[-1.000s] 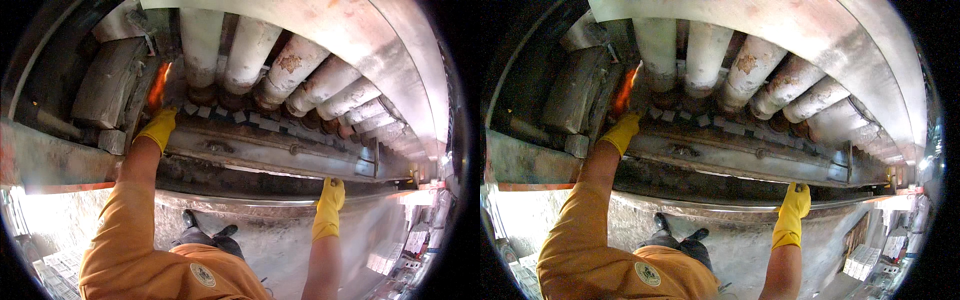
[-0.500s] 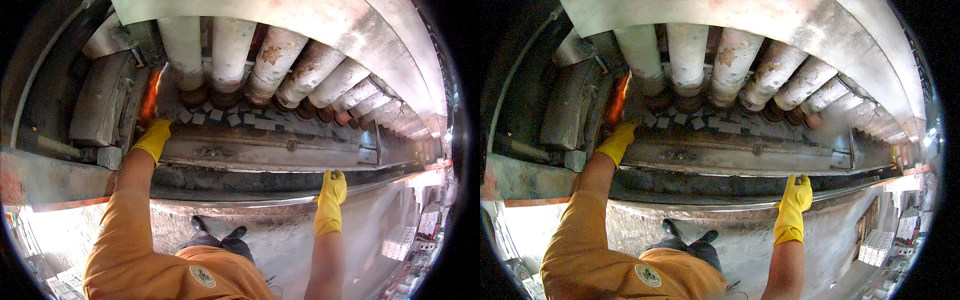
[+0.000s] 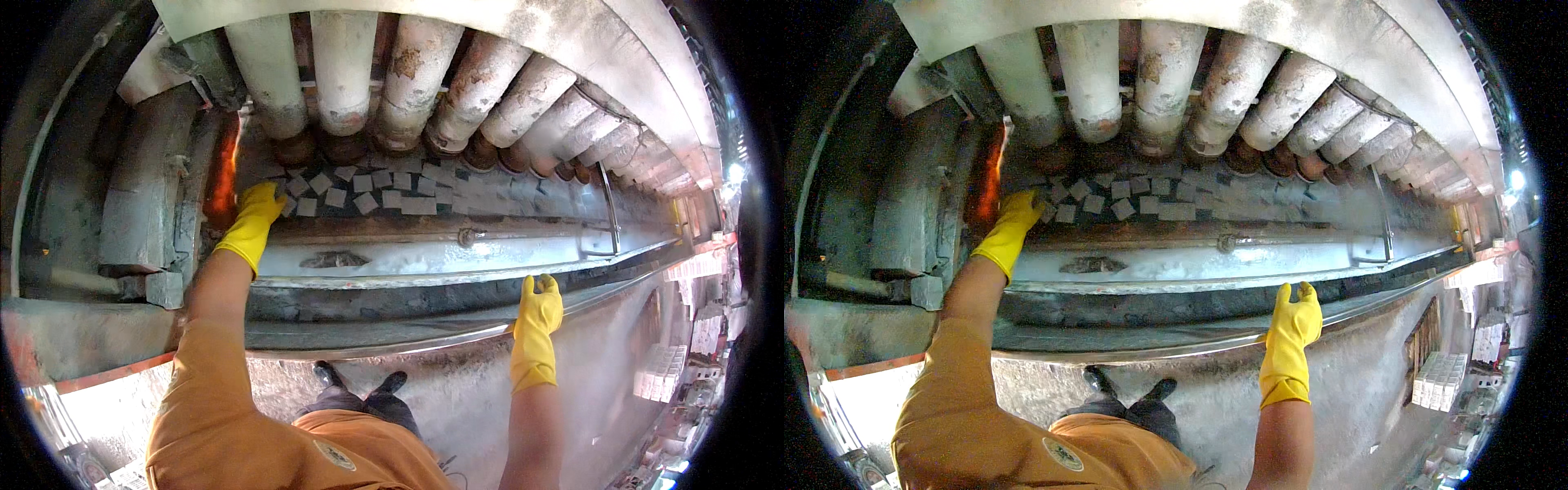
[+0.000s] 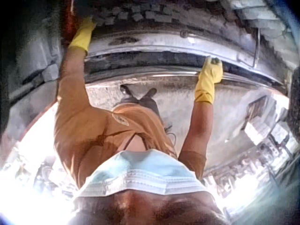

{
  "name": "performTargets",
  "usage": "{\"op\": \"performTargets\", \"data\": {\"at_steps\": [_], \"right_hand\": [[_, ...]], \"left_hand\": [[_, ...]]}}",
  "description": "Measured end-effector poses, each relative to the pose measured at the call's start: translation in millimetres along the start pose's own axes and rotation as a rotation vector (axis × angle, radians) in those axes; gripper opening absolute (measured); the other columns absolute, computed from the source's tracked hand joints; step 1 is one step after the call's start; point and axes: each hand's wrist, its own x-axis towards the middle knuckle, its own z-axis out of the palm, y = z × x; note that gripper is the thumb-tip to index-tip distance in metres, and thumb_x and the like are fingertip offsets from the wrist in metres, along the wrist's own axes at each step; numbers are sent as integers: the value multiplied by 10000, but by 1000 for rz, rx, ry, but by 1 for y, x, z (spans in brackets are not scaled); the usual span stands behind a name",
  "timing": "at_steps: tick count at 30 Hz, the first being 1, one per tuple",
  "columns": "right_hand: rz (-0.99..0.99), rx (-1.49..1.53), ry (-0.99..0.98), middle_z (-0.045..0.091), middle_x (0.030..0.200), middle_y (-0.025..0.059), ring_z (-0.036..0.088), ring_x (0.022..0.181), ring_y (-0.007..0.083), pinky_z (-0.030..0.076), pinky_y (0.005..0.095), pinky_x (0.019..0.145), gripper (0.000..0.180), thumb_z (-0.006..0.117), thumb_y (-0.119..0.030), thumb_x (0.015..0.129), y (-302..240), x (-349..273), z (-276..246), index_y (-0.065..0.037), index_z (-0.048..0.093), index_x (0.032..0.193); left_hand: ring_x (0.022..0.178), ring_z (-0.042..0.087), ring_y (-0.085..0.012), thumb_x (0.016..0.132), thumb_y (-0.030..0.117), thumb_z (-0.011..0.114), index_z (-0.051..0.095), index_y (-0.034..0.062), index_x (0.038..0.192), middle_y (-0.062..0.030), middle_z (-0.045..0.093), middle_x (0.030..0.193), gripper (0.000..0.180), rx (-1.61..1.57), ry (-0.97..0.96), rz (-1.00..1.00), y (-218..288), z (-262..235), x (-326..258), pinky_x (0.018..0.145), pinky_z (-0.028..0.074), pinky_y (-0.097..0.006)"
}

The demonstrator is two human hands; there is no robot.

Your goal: The person uses both hands to arrange small white cubes on a metal tray, then transfers them into a white plastic crate. The person repeats this process, moving cubes from the tray to the crate.

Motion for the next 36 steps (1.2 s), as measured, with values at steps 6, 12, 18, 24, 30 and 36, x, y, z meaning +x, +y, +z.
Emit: {"op": "performTargets", "data": {"at_steps": [6, 12, 18, 24, 30, 36], "right_hand": [[-29, -27, -17, 733, 1248, 125, 693, 1149, 297, 516, 398, 986, 524, 744, -426, 890, 11, -15, -7, -87, 690, 1286], [-48, -17, 14, 737, 1237, 118, 691, 1146, 298, 511, 396, 986, 516, 742, -425, 896, 31, -20, -4, -84, 690, 1280], [-42, -9, 17, 741, 1226, 111, 691, 1136, 296, 508, 398, 989, 513, 741, -428, 892, 40, -25, -6, -92, 692, 1277], [-55, -10, 24, 742, 1220, 103, 686, 1142, 292, 506, 399, 992, 515, 738, -443, 889, 49, -26, -4, -99, 696, 1270], [-71, 1, 32, 741, 1216, 107, 685, 1141, 295, 506, 400, 989, 526, 738, -450, 886, 68, -28, -1, -92, 697, 1268], [-79, 25, 44, 741, 1214, 110, 688, 1133, 298, 507, 402, 984, 523, 738, -446, 889, 80, -36, 0, -87, 698, 1266]], "left_hand": [[1325, 550, -378, 927, 478, 656, 639, 91, 1351, -177, 575, 1446, 575, 30, -24, -85, 26, 29, 2, 1094, 434, -518], [1394, 481, -359, 908, 441, 694, 623, 103, 1382, -155, 508, 1522, 586, 132, 11, -47, 43, 33, -4, 1182, 339, -501], [1336, 543, -349, 870, 379, 750, 648, 114, 1349, -152, 580, 1447, 557, 73, -87, -116, 46, 26, 9, 1137, 405, -486], [1136, 650, -376, 829, 317, 787, 706, 83, 1083, -172, 718, 1127, 355, -73, 103, -31, 31, 25, 20, 924, 517, -510], [1167, 622, -403, 726, 137, 829, 710, 116, 950, -176, 716, 1147, 254, -80, 251, 310, 31, 47, -11, 1048, 434, -507], [1367, 511, -384, 747, 190, 833, 734, 145, 1111, -184, 584, 1460, 380, -230, 318, 220, -3, 72, -22, 1152, 398, -458]]}}
